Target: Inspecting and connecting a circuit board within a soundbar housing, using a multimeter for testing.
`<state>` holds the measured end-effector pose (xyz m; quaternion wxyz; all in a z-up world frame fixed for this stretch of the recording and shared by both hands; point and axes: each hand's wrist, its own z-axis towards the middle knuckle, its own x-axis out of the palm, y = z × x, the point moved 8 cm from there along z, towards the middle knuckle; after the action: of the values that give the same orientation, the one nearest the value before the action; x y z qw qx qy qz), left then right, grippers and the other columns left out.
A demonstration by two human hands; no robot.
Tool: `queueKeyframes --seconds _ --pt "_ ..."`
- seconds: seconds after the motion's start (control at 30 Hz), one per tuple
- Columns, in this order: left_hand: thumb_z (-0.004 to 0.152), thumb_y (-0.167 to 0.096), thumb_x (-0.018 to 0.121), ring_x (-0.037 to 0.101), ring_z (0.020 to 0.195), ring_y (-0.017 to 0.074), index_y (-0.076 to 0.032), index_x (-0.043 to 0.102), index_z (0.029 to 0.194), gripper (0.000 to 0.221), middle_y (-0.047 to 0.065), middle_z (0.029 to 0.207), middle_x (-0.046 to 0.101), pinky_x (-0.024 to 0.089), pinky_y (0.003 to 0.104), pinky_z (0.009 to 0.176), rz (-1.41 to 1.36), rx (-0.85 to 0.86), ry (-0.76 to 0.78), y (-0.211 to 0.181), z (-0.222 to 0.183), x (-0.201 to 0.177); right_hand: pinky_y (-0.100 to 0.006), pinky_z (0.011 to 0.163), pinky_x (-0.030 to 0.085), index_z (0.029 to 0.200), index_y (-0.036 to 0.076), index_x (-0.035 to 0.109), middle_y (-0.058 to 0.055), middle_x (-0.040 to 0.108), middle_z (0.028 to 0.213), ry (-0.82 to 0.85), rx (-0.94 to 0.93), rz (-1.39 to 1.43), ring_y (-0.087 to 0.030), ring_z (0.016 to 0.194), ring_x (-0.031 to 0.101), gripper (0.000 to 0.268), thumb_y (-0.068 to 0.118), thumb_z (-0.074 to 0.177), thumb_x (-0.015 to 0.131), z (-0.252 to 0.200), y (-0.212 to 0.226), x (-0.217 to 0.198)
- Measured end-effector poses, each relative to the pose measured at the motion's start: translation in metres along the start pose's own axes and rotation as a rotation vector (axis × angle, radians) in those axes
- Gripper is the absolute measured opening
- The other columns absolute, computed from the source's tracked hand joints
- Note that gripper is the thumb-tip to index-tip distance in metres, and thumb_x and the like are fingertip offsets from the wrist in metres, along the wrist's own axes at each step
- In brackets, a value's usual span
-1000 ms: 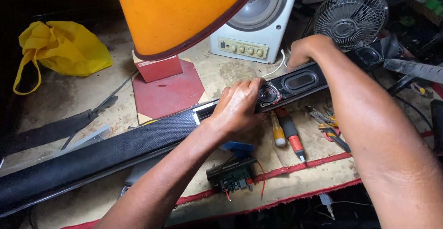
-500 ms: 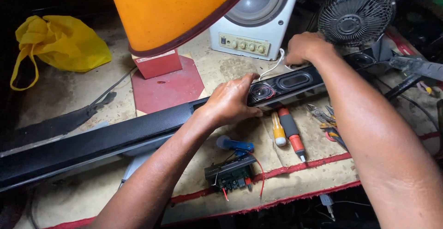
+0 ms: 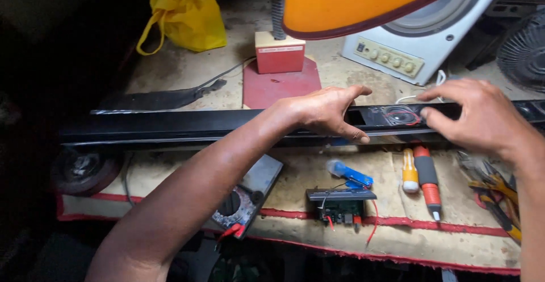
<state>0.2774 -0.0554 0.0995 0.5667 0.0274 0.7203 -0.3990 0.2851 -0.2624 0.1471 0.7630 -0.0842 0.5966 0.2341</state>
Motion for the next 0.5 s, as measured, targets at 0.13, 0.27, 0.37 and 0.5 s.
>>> queueKeyframes --seconds 0.13,0.27,0.37,0.5 --pt "0.080 -0.057 0.077 0.053 0.140 0.0312 -0.011 0.031 0.156 0.100 0.021 0.152 0.052 0.045 0.043 0.109 0.035 0.025 -0.140 0.003 -0.074 -0.040 -0.043 0.109 0.043 0.127 0.033 0.071 0.002 0.071 0.132 0.163 -0.087 -0.040 -0.022 0.125 0.063 0.061 0.057 0.072 0.075 -0.010 0.013 0.031" --pt "0.087 -0.043 0.075 0.061 0.115 0.0285 -0.012 0.052 0.143 0.068 0.011 0.129 0.068 0.047 0.043 0.091 0.208 -0.113 -0.519 -0.007 -0.184 -0.058 -0.050 0.117 0.039 0.127 0.032 0.069 0.005 0.065 0.141 0.033 -0.283 -0.187 -0.022 0.135 0.057 0.073 0.070 0.065 0.075 -0.011 0.033 0.039" --pt "0.079 -0.065 0.079 0.056 0.111 0.0281 -0.008 0.055 0.140 0.087 0.010 0.126 0.064 0.050 0.045 0.089 0.339 -0.388 -0.575 -0.013 -0.247 -0.010 -0.048 0.111 0.044 0.135 0.023 0.065 -0.001 0.068 0.137 -0.070 -0.491 -0.103 -0.024 0.129 0.062 0.084 0.066 0.065 0.079 -0.012 0.068 0.041" --pt "0.071 -0.089 0.071 0.040 0.132 0.0394 -0.013 0.046 0.152 0.114 0.020 0.152 0.041 0.039 0.057 0.104 0.429 -0.522 -0.586 0.012 -0.271 0.065 -0.050 0.111 0.041 0.145 0.025 0.056 -0.001 0.067 0.135 0.094 -0.462 -0.174 -0.025 0.127 0.062 0.088 0.073 0.072 0.069 0.003 0.092 0.057"
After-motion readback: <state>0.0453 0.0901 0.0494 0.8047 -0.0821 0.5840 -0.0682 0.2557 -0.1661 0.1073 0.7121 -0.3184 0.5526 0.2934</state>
